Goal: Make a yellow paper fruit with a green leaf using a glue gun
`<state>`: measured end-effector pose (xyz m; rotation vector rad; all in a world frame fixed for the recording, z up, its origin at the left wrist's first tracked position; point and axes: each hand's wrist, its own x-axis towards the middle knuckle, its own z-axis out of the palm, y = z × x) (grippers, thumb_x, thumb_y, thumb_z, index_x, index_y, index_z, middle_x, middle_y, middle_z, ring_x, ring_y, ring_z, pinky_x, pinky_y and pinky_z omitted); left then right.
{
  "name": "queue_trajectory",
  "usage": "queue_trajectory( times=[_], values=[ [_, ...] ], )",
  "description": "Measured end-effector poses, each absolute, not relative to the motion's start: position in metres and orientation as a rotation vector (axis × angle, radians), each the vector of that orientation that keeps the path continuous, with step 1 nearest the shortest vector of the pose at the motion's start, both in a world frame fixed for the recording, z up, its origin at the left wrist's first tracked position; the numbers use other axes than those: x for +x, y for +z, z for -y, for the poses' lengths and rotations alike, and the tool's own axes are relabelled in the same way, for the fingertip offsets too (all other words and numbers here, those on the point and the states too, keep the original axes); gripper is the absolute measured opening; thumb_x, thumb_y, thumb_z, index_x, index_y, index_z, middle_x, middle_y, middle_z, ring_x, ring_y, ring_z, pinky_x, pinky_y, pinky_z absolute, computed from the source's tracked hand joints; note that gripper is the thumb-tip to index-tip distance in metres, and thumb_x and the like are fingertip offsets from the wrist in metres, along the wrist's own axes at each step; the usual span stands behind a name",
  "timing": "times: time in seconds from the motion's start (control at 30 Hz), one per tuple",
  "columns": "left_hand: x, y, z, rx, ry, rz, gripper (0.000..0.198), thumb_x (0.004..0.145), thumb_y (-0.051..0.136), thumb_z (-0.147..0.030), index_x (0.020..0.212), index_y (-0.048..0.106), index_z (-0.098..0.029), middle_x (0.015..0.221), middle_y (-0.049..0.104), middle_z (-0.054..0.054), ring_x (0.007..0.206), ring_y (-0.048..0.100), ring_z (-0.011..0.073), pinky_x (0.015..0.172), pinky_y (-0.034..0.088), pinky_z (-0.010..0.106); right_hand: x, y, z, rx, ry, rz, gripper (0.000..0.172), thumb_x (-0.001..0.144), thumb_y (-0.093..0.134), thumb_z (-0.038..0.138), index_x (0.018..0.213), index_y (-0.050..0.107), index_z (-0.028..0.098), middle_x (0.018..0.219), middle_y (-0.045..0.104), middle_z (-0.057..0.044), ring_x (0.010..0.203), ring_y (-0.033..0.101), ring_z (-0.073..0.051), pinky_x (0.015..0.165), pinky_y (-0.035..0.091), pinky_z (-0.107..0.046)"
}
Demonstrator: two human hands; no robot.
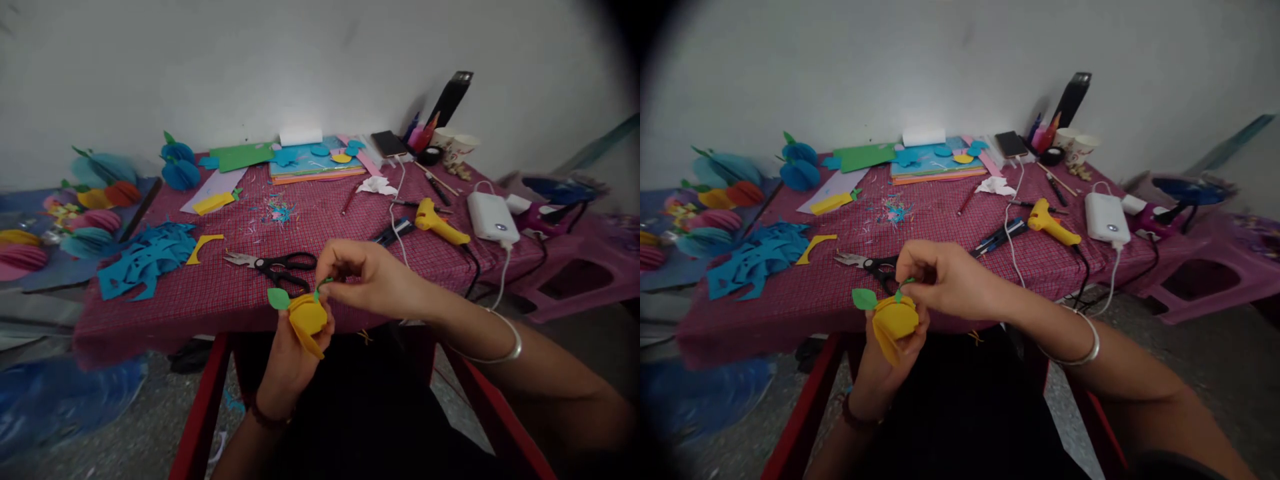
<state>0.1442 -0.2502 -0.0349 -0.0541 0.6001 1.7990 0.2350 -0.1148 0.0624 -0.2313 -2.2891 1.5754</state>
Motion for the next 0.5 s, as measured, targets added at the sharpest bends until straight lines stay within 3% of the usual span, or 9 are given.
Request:
queue_trajectory(
  times=[0.2,0.37,0.5],
  values=[
    [0.158,-0.033,0.244,0.086,1.813,-0.734,0.040,0.065,0.083,-0.049,0.086,0.072,-0.017,0.078,0.073,0.003,0.067,0.066,0.0158,0.064,0.056,0.027,0.254,0.065,0.120,-0.085,1.463,2.392,0.014,0.084,0.059,0.006,0.090,0.056,0.018,0.081,0.062,0.002,0.073,0.061,-0.010,0.066,0.049,-0.022],
    [0.162,-0.028,0.241,0.183,1.792,-0.796,0.040,0.065,0.082,-0.051,0.085,0.072,-0.017,0.079,0.074,0.002,0.064,0.067,0.0145,0.062,0.055,0.025,0.258,0.068,0.118,0.037,1.093,2.539,0.014,0.085,0.058,0.005,0.091,0.058,0.017,0.089,0.063,-0.002,0.085,0.061,-0.013,0.077,0.049,-0.026],
    [0.163,-0.031,0.240,0.207,1.780,-0.836,0.037,0.075,0.074,-0.052,0.087,0.070,-0.017,0.079,0.072,0.003,0.065,0.066,0.0145,0.063,0.054,0.025,0.259,0.067,0.117,0.059,0.932,2.622,0.014,0.088,0.056,0.006,0.094,0.058,0.018,0.095,0.064,-0.004,0.091,0.060,-0.015,0.082,0.048,-0.029]
  ],
)
